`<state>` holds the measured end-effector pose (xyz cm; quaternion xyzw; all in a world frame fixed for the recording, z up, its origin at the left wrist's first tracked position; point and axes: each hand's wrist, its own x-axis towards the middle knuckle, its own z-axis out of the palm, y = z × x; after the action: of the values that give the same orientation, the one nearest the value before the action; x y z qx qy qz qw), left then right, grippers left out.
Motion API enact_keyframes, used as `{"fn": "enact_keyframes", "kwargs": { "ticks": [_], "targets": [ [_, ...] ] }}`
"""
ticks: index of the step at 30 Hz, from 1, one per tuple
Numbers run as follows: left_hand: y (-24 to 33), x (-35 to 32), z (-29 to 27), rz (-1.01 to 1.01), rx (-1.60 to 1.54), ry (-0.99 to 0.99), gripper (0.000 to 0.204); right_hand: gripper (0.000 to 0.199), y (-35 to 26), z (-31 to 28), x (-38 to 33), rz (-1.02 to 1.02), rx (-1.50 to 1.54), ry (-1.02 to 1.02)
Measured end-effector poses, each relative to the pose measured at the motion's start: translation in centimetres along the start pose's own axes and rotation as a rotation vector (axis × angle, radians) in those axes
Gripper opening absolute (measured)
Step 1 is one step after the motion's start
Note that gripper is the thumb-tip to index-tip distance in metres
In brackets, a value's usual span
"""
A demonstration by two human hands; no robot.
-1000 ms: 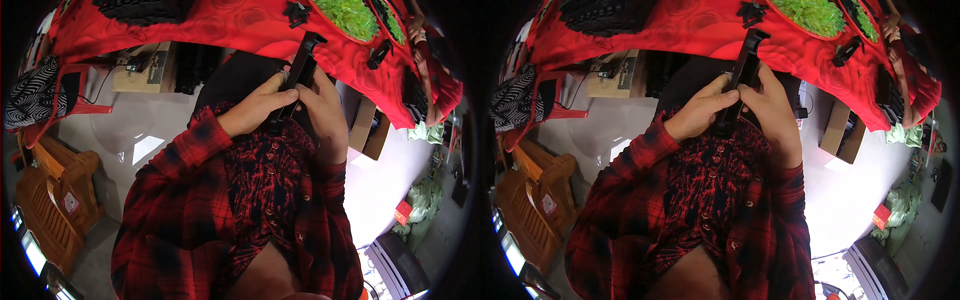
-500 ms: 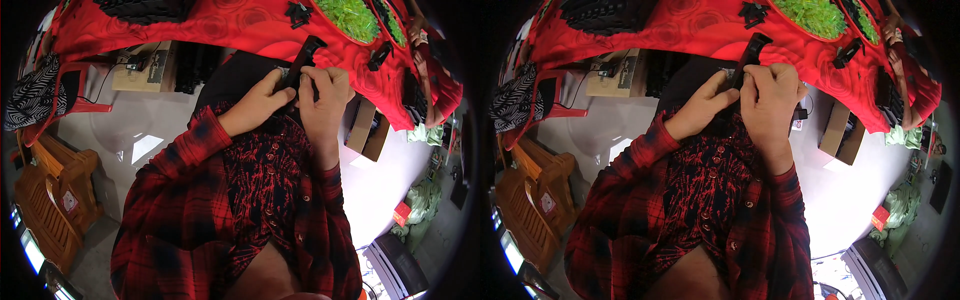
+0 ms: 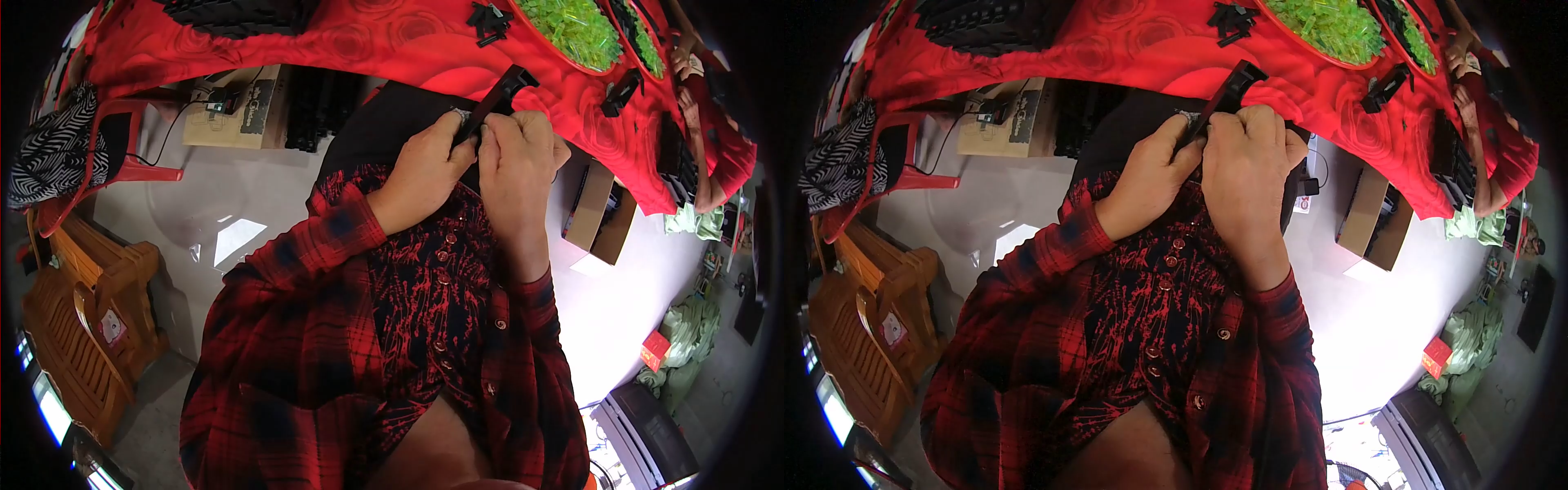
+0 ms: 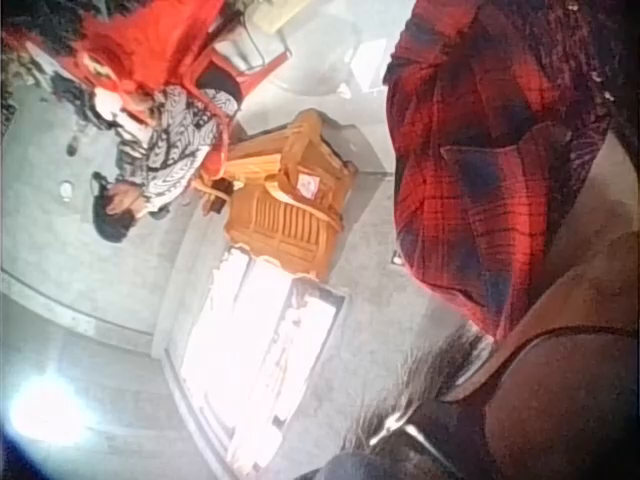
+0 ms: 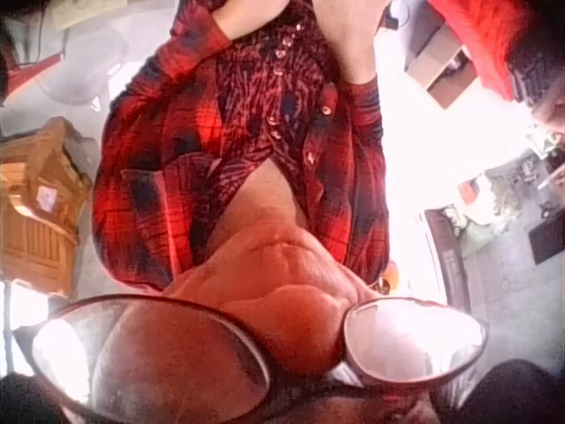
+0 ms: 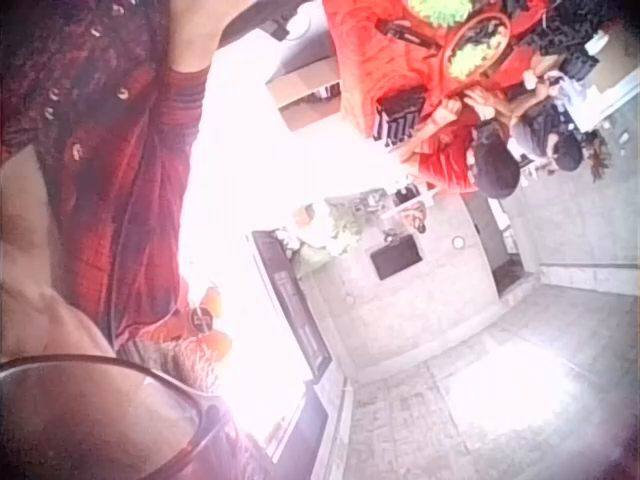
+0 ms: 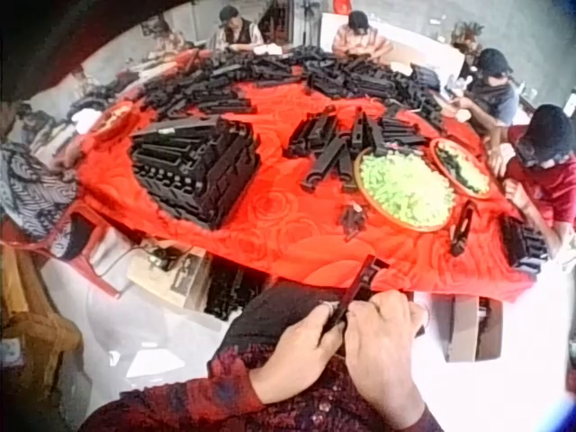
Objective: The person assembles a toy firearm by hand, joining plastic components, springs, and internal parts.
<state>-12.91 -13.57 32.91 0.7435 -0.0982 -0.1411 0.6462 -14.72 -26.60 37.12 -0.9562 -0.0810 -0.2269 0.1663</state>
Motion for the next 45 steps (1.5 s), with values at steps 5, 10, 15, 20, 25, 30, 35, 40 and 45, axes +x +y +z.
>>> {"fn": "enact_keyframes", "kwargs": {
  "ticks": [5, 10, 15, 20, 25, 30, 35, 40, 45],
  "targets": [
    [-0.2, 0.0, 0.3, 0.078, -0.055, 0.072, 0.023, 0.008, 0.4, 0.3, -0.2, 0.034, 0.017, -0.012],
    [-0.1, 0.4, 0.0, 0.049, -0.045, 0.056, 0.022, 0.01, 0.5, 0.4, -0.3, 0.064, 0.051, -0.036],
    [1.4, 0.7, -0.5, -0.164, 0.016, -0.017, 0.018, 0.016, 0.7, 0.8, -0.3, 0.09, 0.065, -0.004],
    [-0.9, 0.9, 0.4, 0.015, 0.087, 0.086, 0.018, 0.017, 0.7, 0.8, -0.4, 0.139, 0.088, -0.023],
    [-1.0, 1.0, 0.3, -0.068, -0.003, 0.042, 0.02, 0.017, 0.4, 1.4, -0.6, 0.127, 0.055, 0.049],
    [-1.9, 1.1, 0.2, -0.029, -0.072, 0.035, 0.025, 0.017, 0.4, 1.8, -0.9, 0.173, 0.117, -0.025],
    [-3.3, 0.8, -0.5, -0.027, -0.504, -0.15, 0.027, 0.016, 1.2, 2.0, -1.0, 0.206, 0.109, -0.04],
    [-2.7, 0.7, -0.1, -0.073, -0.544, -0.131, 0.023, 0.015, 0.9, 1.9, -0.8, 0.21, 0.153, -0.059],
    [-2.6, 0.8, -0.2, -0.003, -0.024, -0.026, 0.016, 0.014, 1.3, 2.7, -1.2, 0.209, 0.132, -0.053]
  ]
}}
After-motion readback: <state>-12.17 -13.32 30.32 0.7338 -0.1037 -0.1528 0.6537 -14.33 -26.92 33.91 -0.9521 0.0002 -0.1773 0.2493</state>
